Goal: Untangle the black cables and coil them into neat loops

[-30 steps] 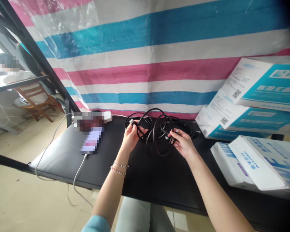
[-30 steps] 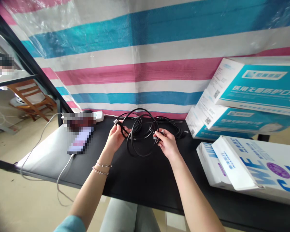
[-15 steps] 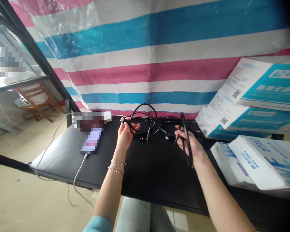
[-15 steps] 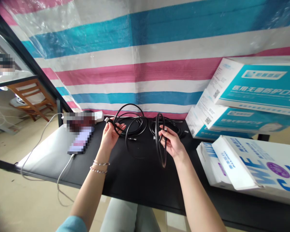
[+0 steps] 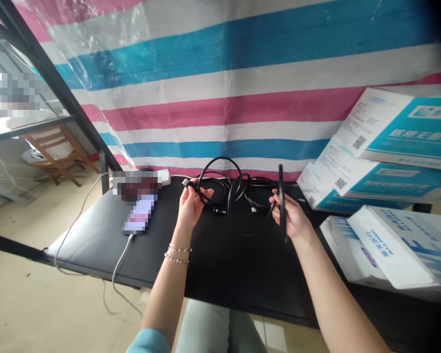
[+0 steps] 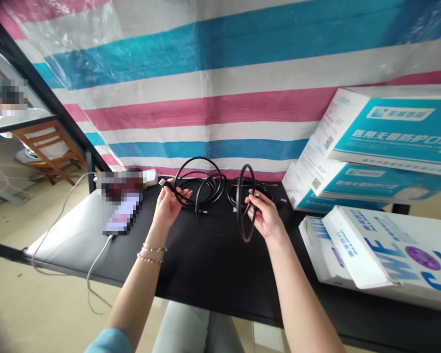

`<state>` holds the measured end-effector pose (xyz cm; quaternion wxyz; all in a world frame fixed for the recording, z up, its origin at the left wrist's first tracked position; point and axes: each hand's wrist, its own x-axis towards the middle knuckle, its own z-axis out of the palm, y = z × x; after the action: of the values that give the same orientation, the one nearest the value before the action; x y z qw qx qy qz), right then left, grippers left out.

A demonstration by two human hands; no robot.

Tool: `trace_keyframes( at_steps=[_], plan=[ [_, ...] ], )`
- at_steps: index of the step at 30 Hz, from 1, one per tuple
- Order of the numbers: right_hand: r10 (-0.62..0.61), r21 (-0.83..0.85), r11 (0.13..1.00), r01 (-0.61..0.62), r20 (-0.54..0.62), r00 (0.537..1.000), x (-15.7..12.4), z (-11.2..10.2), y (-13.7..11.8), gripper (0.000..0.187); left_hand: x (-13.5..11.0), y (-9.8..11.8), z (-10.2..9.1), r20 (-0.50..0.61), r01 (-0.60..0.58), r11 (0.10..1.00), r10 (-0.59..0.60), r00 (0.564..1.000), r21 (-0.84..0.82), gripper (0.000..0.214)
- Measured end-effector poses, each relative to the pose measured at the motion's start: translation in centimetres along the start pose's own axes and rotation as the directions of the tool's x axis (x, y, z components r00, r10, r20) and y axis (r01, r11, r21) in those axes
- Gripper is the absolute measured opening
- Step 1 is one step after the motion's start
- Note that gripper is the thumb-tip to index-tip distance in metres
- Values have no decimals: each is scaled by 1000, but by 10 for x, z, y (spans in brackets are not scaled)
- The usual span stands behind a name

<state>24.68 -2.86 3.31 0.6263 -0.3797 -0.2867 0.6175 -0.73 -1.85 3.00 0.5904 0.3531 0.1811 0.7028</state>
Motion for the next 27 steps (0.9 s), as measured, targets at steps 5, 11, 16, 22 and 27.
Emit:
trace_keyframes(
  at_steps=[5,11,16,22,27],
  plan=[
    [-59,-61,996,60,20,998,0,4,8,28,-4,-5,4,61,74,997,-75,995,21,31],
    [-58,-119,992,47,-85,995,0,13,25,37,-8,-8,9,134,155,987,-159,978,40,30],
    [-55,-122,992,36,-152,987,-1,18,32,40,-10,-9,11,158,198,979,-205,966,57,31],
    [-32,-131,991,18,-103,994,-2,16,28,35,-8,-7,11,101,141,990,-143,985,24,28],
    [16,-165,986,3,112,994,-5,15,22,30,-3,-4,5,-21,47,999,-47,999,-23,28]
  ],
)
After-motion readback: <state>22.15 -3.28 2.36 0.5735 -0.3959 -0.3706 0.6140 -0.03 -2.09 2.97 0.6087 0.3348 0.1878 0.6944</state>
